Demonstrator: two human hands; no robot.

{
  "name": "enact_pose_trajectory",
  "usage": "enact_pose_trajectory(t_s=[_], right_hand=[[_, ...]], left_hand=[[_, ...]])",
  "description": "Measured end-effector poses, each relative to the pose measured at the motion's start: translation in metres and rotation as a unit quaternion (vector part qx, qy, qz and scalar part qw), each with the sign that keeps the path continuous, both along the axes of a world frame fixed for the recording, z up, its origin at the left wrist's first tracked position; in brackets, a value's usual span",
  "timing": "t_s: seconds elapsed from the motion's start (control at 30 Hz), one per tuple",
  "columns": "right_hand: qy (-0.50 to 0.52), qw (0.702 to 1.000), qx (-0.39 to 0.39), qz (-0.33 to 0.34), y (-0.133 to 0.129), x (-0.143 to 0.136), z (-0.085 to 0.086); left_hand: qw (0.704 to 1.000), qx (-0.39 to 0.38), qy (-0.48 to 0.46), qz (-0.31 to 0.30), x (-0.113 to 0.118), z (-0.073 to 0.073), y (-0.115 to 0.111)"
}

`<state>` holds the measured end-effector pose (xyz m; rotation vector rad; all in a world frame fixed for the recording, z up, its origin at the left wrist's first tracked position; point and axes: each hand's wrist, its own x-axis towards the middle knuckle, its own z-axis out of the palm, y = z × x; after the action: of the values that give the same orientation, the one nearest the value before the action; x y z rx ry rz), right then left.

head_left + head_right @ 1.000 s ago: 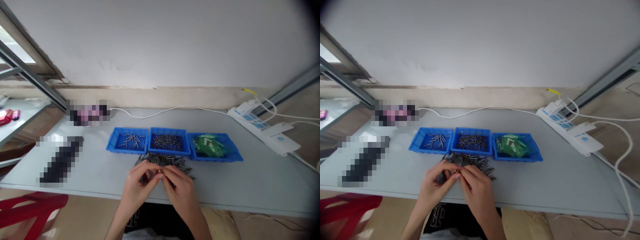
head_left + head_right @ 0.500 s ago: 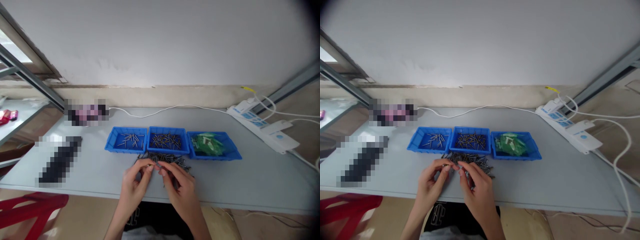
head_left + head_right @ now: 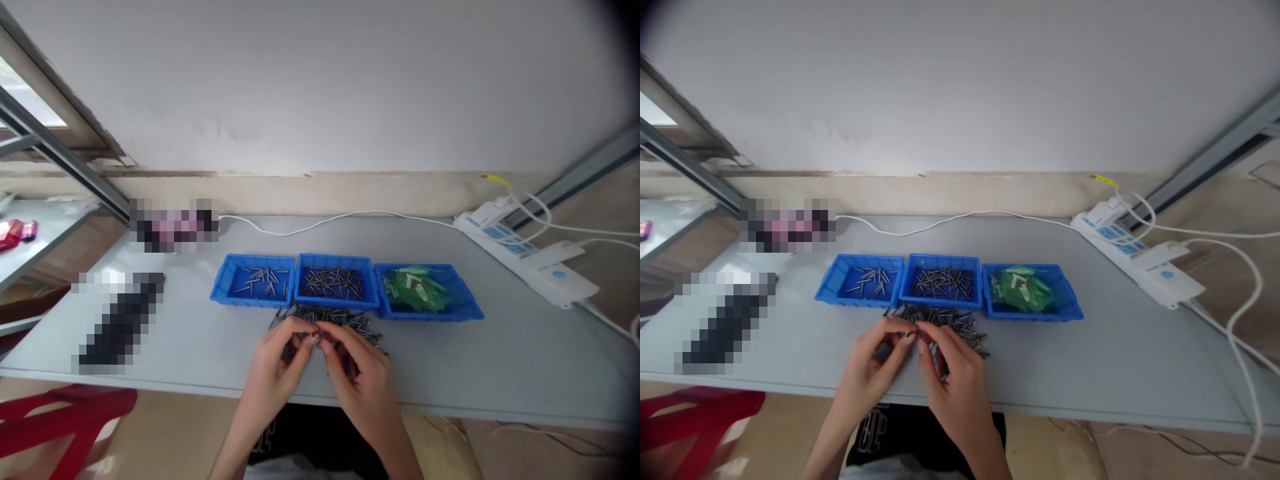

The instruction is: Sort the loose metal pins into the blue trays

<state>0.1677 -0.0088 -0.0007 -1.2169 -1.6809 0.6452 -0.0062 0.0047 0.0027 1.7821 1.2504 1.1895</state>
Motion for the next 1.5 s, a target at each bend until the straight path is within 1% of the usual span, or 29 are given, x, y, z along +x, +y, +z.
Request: enact_pose_trajectory(t_s=[0.2,0.37,0.5,0.63,0.77,1.07,1.5], right_hand=[[-0.030,0.999,0.015,0.001,0.003,-0.001,0.002],[-0.034,0.999,0.017,0.023,0.016,-0.005,0.007],[-0.022,0.999,0.026,0.020,0.018,-0.005,0.006],[-0.012,1.000,0.002,0.017,0.013,-0.003,0.004],[0.004,1.000,-0.016,0.022,0.009,-0.002,0.004],[0.020,1.000,-0.003,0.020,0.008,-0.002,0.004],[0.023,0.999,0.019,0.016,0.010,-0.002,0.000]], left_hand=[[1.000,-0.005,0.008,0.003,0.000,0.000,0.001],[0.998,-0.038,-0.021,0.039,0.000,-0.002,0.000],[0.997,-0.045,-0.033,0.058,0.000,-0.005,0.000],[0.998,-0.033,-0.030,0.044,0.001,-0.004,0.001],[0.999,-0.037,-0.011,0.026,0.000,-0.003,0.001],[0.999,-0.037,-0.006,0.022,-0.001,0.000,0.001],[0.999,-0.041,0.011,0.021,-0.003,-0.003,0.002]])
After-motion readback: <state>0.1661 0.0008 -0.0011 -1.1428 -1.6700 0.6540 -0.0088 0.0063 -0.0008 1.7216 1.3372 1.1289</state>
